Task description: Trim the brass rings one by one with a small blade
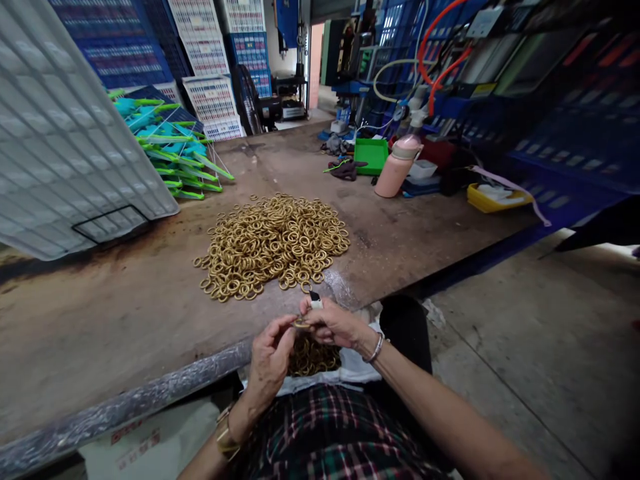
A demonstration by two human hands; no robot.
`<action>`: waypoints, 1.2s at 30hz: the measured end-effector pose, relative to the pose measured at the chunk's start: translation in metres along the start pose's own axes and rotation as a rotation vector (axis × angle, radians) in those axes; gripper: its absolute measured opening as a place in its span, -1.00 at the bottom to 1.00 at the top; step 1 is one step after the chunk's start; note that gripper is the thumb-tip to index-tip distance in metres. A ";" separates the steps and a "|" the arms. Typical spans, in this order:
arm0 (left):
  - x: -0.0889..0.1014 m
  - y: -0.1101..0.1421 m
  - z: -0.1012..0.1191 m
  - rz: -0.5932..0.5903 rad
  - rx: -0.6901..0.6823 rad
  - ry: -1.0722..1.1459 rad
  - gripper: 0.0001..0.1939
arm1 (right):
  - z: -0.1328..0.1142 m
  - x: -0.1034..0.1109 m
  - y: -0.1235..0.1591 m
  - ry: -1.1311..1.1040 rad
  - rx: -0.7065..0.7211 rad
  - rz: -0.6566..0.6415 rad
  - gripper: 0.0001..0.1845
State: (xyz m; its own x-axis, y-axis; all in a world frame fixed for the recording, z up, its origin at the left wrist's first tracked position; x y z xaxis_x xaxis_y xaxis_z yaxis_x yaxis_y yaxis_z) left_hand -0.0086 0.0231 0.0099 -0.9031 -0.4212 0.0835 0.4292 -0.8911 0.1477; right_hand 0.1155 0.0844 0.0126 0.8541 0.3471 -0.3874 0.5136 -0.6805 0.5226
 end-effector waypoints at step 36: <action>-0.002 0.008 -0.012 -0.132 0.281 0.188 -0.73 | 0.005 -0.003 0.006 1.023 0.709 0.328 -0.86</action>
Point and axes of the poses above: each hand's wrist, its own y-axis away from the middle knuckle, its own x-axis out of the back of the hand, z = x × y, the point moved 3 cm from there along -y, towards the middle knuckle, and after that the axes turned 14 degrees about z, right-handed, at the moved point
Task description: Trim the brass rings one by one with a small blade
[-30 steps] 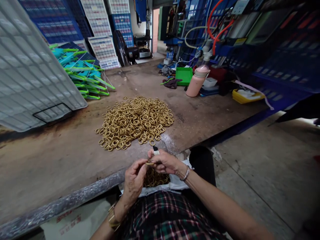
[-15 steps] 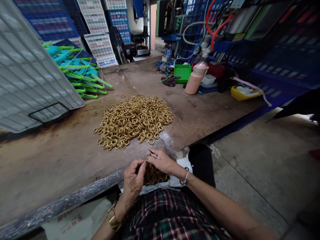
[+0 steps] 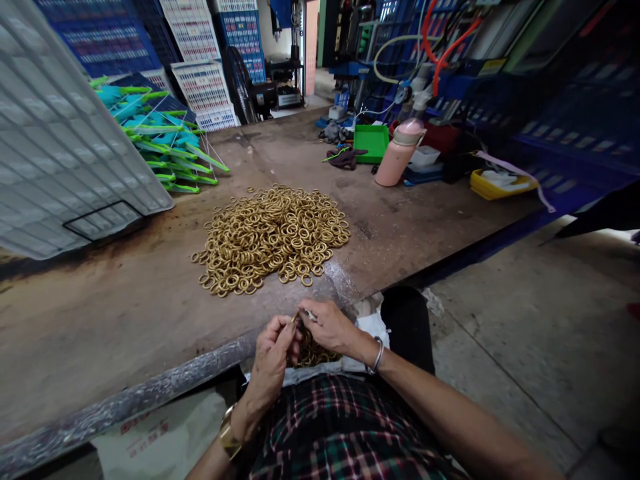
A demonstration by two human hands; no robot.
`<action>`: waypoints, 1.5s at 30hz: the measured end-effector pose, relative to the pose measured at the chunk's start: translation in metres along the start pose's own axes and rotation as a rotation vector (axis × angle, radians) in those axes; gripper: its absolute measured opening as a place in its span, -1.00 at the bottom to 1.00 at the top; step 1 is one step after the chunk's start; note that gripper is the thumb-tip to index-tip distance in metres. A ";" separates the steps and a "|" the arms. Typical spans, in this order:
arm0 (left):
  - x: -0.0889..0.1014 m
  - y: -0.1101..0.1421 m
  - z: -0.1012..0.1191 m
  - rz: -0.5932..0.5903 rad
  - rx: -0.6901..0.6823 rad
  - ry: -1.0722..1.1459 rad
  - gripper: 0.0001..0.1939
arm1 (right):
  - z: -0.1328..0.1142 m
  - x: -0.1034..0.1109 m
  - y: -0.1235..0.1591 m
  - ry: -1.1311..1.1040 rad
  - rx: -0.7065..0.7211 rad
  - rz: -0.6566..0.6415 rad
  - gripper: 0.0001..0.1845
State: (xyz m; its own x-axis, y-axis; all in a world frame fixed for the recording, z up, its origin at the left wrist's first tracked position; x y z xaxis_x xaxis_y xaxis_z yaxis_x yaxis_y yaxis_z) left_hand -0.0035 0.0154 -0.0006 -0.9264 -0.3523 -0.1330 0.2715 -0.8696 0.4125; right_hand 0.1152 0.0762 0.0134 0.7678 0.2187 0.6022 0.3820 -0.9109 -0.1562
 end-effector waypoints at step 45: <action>0.008 -0.010 -0.001 -0.009 0.439 0.566 -0.79 | 0.020 0.014 -0.037 0.599 -0.138 0.242 -0.82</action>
Point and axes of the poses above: each hand's wrist, its own y-axis away from the middle knuckle, its own x-axis out of the back of the hand, z = x × y, the point moved 3 cm from there along -y, towards the middle knuckle, and after that the axes turned 14 degrees about z, right-handed, at the moved point
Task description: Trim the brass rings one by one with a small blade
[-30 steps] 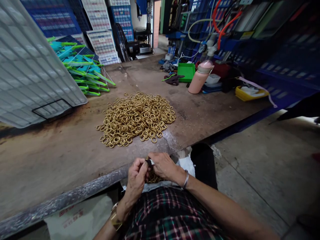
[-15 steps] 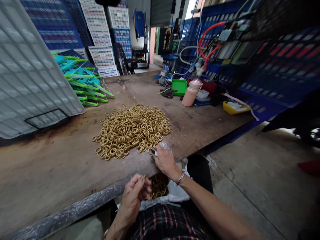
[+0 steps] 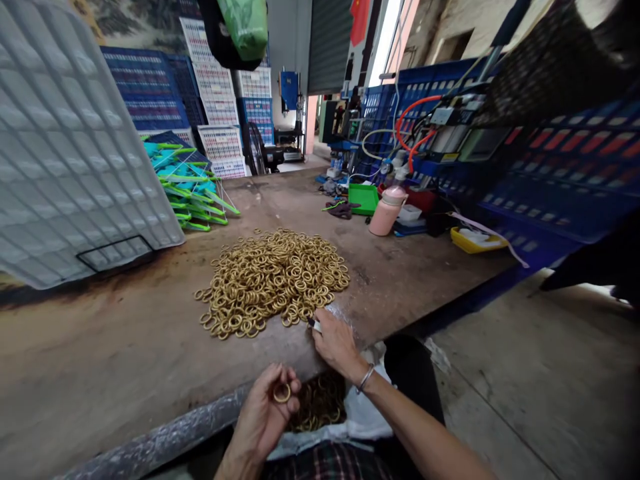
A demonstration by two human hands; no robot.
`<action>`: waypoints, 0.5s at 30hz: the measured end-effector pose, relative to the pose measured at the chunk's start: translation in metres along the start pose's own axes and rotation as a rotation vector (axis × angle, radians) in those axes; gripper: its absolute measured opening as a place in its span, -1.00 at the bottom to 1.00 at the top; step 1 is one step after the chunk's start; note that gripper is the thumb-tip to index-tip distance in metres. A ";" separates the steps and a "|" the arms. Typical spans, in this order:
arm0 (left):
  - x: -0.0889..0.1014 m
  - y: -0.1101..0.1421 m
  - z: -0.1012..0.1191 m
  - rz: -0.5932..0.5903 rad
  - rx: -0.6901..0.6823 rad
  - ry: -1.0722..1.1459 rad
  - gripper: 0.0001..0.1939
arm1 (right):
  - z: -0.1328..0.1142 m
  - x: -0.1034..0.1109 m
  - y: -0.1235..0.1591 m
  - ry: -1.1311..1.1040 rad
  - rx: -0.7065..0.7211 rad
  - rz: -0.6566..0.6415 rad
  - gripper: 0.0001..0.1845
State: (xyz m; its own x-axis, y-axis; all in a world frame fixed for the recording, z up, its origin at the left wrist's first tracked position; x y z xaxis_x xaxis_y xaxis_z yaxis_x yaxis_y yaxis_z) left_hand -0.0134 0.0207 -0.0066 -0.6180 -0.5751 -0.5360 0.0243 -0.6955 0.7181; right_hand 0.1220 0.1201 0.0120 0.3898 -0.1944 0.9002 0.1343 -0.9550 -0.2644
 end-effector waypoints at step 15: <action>-0.008 0.007 0.026 0.001 -0.891 -0.724 -0.80 | -0.027 -0.004 0.025 -0.976 -0.385 -0.540 -0.98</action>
Point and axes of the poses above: each hand's wrist, its own y-axis away from the middle knuckle, its own x-axis out of the back of the hand, z = x × y, the point moved 3 cm from there along -y, towards the middle knuckle, and after that the axes turned 14 degrees about z, right-handed, at the moved point
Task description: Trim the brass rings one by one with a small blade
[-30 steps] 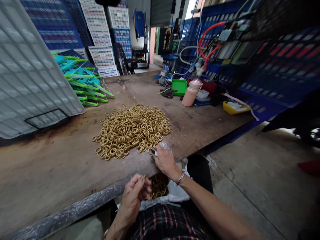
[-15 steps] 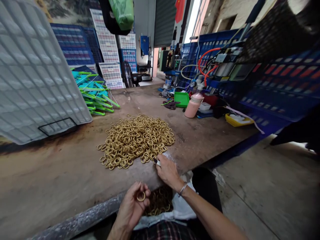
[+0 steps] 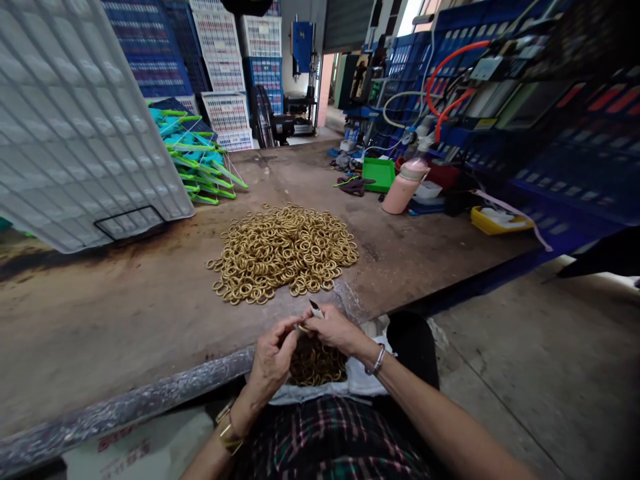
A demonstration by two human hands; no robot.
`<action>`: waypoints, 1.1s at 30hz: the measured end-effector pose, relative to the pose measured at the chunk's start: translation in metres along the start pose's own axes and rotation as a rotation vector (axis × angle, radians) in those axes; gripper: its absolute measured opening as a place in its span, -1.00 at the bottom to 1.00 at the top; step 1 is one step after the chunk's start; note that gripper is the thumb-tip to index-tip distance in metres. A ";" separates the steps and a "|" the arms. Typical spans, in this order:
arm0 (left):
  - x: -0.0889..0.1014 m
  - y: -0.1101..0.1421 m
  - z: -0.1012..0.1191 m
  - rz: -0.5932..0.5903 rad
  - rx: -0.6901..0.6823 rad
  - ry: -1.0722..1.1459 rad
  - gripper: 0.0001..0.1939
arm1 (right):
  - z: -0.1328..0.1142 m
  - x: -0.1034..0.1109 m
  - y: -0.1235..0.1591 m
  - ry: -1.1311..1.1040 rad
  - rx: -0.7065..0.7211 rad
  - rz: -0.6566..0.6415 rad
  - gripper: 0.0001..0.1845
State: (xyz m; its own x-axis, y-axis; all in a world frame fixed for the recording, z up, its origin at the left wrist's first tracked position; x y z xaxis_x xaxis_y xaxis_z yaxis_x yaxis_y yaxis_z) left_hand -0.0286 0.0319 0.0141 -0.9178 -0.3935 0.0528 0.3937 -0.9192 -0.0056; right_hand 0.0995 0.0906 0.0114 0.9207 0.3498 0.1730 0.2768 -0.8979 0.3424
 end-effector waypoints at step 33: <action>-0.003 0.013 -0.013 -0.091 0.472 0.301 -0.69 | -0.007 -0.005 0.014 0.550 0.521 0.126 -0.84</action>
State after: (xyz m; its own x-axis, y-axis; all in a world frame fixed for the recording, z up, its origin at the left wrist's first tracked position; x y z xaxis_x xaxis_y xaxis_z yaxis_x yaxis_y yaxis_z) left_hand -0.0209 0.0207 0.0013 -0.8958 -0.3636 -0.2556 0.2286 -0.8701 0.4366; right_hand 0.0971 0.0781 0.0215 0.7221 0.1964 0.6633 0.3983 -0.9020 -0.1665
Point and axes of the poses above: each hand's wrist, its own y-axis away from the middle knuckle, its own x-axis out of the back of the hand, z = x × y, the point moved 3 cm from there along -y, towards the middle knuckle, and after that the axes turned 14 degrees about z, right-handed, at the moved point
